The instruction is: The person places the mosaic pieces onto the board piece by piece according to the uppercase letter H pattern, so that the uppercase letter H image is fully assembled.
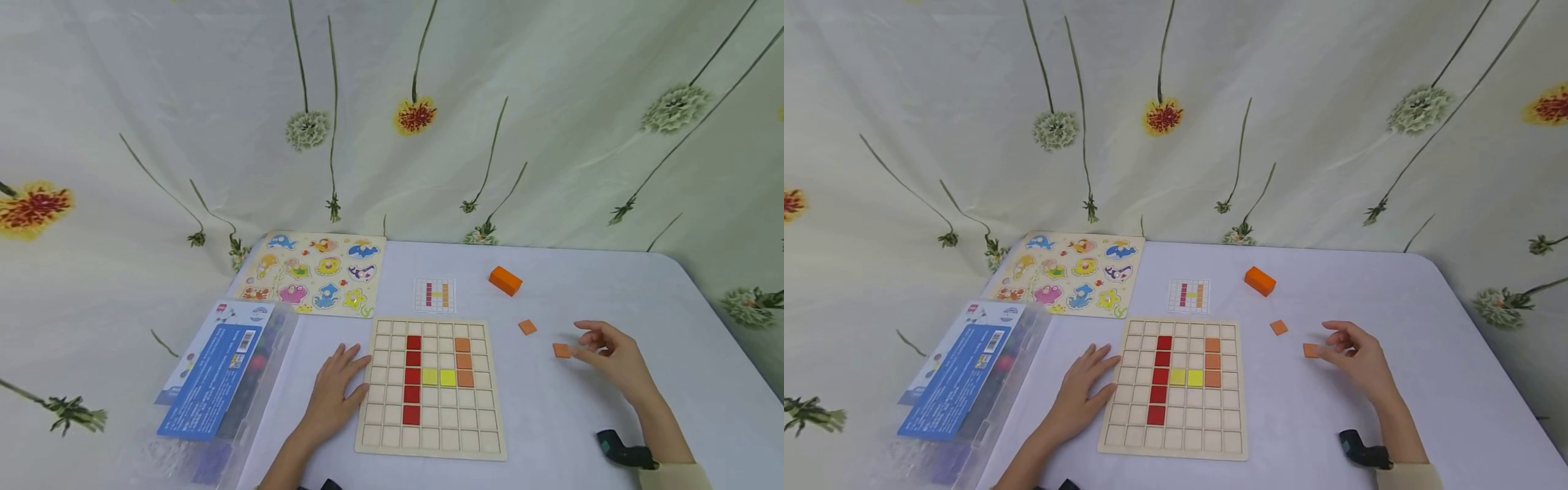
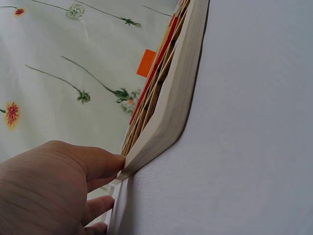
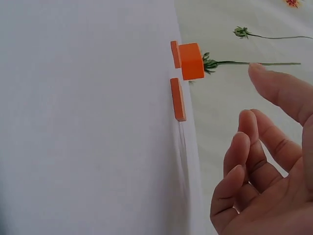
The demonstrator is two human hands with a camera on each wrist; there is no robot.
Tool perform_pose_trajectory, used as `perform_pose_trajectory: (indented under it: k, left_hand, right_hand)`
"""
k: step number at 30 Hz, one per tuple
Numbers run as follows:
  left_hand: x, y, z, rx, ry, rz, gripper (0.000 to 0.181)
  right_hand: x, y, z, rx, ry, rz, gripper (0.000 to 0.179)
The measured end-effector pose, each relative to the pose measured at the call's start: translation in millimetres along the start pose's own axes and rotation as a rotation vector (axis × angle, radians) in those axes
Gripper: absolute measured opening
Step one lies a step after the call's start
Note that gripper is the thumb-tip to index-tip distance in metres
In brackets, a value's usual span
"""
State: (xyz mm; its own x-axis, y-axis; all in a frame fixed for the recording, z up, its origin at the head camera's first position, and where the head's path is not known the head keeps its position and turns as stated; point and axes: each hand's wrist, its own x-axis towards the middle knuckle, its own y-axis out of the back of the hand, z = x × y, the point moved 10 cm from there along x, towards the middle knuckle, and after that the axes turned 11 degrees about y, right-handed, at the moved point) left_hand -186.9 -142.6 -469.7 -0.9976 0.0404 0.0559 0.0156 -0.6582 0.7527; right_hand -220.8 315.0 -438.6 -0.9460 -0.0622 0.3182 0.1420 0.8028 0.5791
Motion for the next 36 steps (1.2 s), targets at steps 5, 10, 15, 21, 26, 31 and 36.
perform_pose_trajectory:
  k: [5, 10, 15, 21, 26, 31, 36]
  left_hand:
    - [0.3, -1.0, -1.5, -0.001, 0.002, -0.005, 0.046]
    - [-0.1, -1.0, -2.2, 0.000, 0.004, -0.004, 0.046]
    - [-0.1, -0.3, -1.3, -0.003, 0.009, -0.006, 0.046]
    - [0.2, -0.2, -0.2, -0.001, 0.011, -0.010, 0.046]
    - [0.4, 0.3, 0.3, -0.008, 0.012, -0.009, 0.046]
    - [0.3, 0.2, 0.1, -0.006, 0.011, -0.006, 0.046]
    - [0.0, -0.1, -0.3, -0.005, 0.006, -0.003, 0.046]
  right_hand:
    - [-1.8, -3, 14, 0.017, -0.036, -0.017, 0.046]
    - [-2.6, -6, 18, 0.012, -0.023, -0.020, 0.043]
    - [-3.3, -9, 18, 0.008, -0.005, -0.031, 0.040]
    - [-4.5, -16, 24, -0.073, -0.009, -0.085, 0.040]
    - [-4.3, -21, 26, -0.158, -0.007, -0.121, 0.037]
    - [-4.7, -23, 23, -0.185, -0.026, -0.135, 0.034]
    - [-4.8, -24, 20, -0.210, -0.017, -0.137, 0.029]
